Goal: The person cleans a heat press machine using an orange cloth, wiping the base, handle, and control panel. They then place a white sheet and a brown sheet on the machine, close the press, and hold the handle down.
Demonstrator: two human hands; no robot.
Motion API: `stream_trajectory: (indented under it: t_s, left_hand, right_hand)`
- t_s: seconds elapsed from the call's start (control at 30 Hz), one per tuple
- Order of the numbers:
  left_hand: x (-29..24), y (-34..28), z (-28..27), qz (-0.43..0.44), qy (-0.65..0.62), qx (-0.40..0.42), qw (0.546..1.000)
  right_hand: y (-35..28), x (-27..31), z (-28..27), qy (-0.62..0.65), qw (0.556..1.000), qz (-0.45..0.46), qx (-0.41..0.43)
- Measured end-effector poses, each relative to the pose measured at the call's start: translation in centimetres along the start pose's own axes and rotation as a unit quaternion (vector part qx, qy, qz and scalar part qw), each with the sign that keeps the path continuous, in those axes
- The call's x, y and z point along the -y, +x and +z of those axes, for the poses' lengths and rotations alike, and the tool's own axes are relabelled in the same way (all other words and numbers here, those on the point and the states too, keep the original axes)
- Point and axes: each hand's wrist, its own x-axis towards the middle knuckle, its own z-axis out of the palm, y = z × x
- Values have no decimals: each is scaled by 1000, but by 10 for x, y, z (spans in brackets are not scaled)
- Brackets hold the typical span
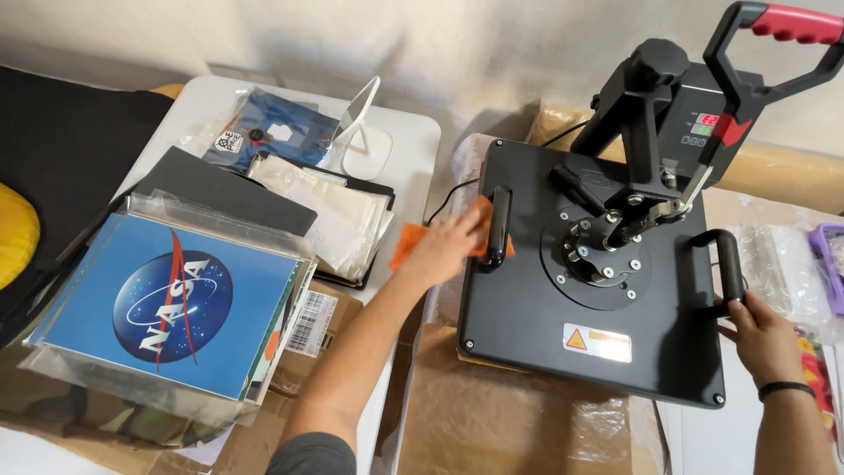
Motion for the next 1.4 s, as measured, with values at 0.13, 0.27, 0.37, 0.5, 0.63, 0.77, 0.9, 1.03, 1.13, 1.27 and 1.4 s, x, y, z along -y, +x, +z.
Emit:
stream_trajectory:
  t_s: [0.13,0.27,0.37,0.5,0.63,0.77,0.9,1.03,1.13,1.27,1.4]
  left_hand:
    - [42,2,30,-228,75,-9,971]
    - [-8,-27,-20,-145,-251,-50,956]
    - [-39,-62,-21,-132,-239,40,961]
    - [-61,-118,-66,-140,-218,249,933]
    - [-43,-132,-27,-193,-389,151,888]
    - [-22,-86,14,-235,-487,-258,801]
    - [-73,-48,-34,-242,-478,-103,838]
    - [-104,-77,-10,-146,-347,-207,903]
    - [-152,-104,-17,-191,-198,-21,961]
    - [-181,-88,-8,-48,-78,-106,990]
    - [-150,-41,2,-125,4,-81,989]
  right_hand:
    - [-11,18,3,-28,1000,7,6]
    - [-12,20,6,-50,999,-1,-9]
    - [-18,21,6,-78,997,-11,-9]
    - [-6,6,4,-83,996,-26,-19]
    - [-3,4,2,-95,995,-31,-15]
    - [-9,7,2,-109,994,-19,-17]
    - [-7,-1,-1,-119,992,-22,-19]
    - [-16,22,4,-122,992,2,-24]
    - [-9,11,1,-128,991,-2,-29]
    - [-3,7,-2,-101,995,-4,-13]
    - [-12,20,-3,-104,995,-3,0]
